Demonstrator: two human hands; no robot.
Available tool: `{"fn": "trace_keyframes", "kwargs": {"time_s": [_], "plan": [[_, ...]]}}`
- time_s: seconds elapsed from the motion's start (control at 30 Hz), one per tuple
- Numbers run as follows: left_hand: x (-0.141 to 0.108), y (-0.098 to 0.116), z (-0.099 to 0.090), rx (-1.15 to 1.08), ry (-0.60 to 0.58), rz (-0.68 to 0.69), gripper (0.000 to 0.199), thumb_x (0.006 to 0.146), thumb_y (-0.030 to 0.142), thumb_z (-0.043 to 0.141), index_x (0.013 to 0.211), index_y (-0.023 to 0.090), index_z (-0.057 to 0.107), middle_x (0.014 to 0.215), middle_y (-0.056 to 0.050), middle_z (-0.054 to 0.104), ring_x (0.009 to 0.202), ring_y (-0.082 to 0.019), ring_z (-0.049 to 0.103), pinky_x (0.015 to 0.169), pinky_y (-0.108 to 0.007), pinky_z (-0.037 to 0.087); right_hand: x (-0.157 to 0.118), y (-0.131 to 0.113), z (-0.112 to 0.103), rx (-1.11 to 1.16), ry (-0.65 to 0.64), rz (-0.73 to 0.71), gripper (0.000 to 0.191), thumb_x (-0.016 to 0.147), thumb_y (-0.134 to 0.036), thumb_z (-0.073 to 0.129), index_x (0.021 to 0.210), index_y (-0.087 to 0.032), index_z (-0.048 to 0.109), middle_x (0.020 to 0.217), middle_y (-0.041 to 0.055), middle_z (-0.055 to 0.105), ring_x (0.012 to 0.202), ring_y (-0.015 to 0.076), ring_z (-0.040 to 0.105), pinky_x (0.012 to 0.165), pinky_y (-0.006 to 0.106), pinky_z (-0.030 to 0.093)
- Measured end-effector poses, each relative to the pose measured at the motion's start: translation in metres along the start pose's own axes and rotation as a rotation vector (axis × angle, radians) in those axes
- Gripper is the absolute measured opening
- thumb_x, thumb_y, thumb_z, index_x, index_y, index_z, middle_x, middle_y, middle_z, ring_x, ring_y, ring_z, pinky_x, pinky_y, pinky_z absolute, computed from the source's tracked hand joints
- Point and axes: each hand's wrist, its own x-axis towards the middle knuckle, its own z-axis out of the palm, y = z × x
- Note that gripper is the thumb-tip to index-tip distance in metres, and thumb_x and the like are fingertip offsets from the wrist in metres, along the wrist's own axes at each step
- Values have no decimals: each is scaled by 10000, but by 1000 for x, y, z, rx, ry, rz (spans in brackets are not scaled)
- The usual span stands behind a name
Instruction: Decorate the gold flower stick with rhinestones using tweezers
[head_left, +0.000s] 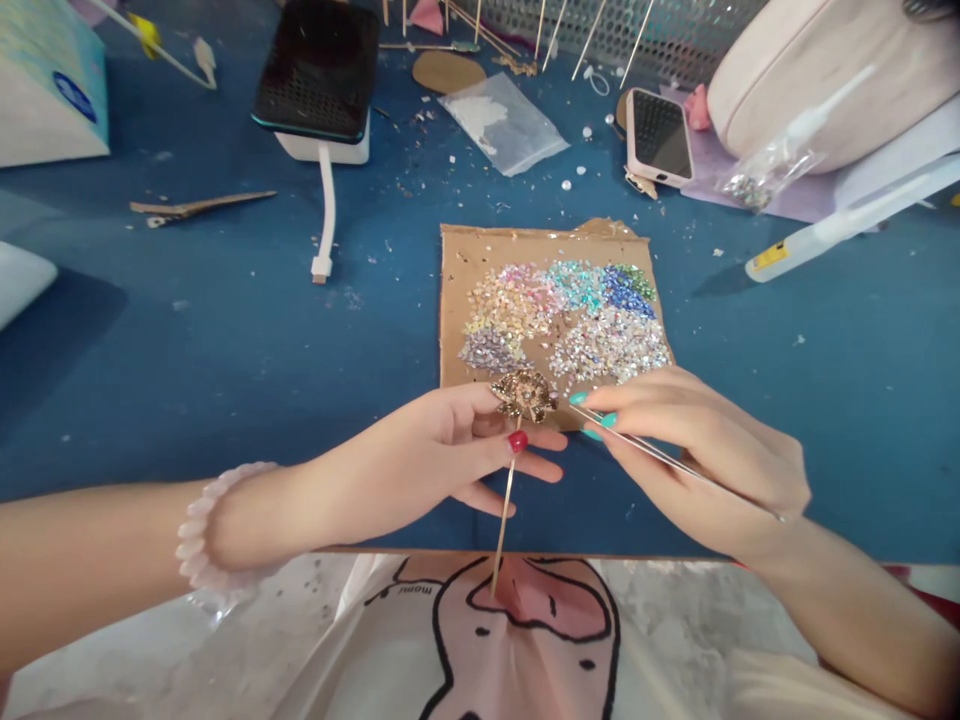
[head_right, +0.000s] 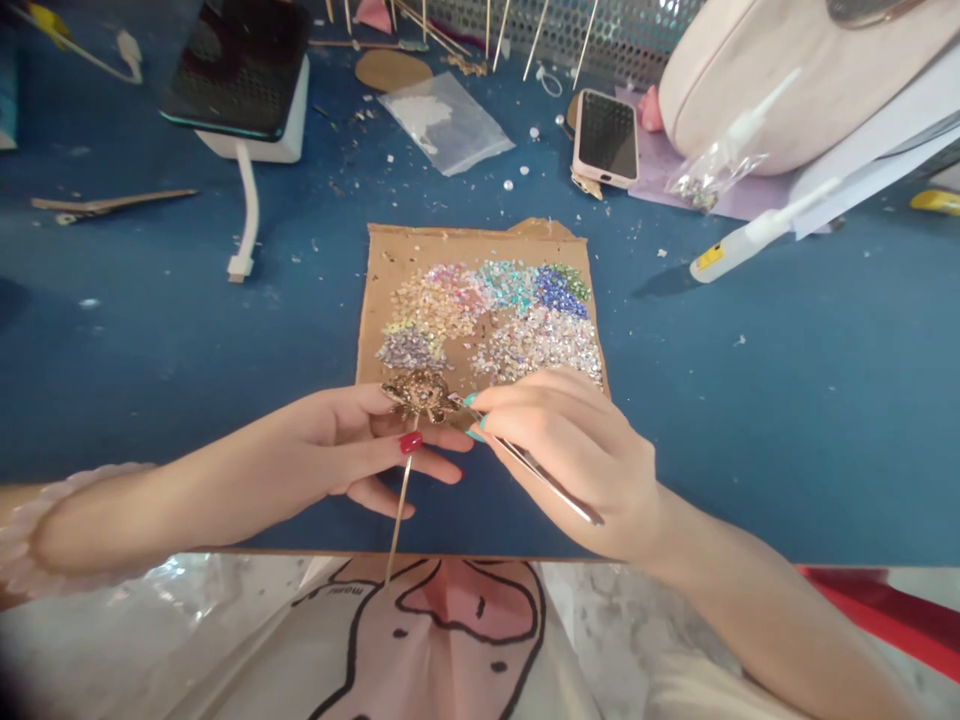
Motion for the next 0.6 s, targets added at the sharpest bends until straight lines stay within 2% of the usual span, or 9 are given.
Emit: {"fn": "trace_keyframes", "kwargs": {"time_s": [0.23,0.43,0.6], "plan": [[1,0,0,13,6,3,201,965,248,499,1137,234,602,1260,-44,622,1079,-183,640,733,-215,592,2,0,2,14,0,-47,327,730,7,620,963,-220,655,955,72,727,806,224,696,705,377,578],[1,-1,-2,30,2,6,190,964,275,513,1118,276,625,1223,-2,639,1072,-162,642,726,-187,600,3,-3,1,1,-21,-19,372,769,-4,582,1019,-275,622,978,57,724,825,216,689,715,396,577],[2,-4,-3,34,-4,18,184,965,269,512,1084,305,647,1188,29,655,1060,-150,647,716,-179,607,2,-1,0,-15,-13,-46,357,752,-12,594,1006,-260,636,990,62,724,822,221,692,717,389,578]]}}
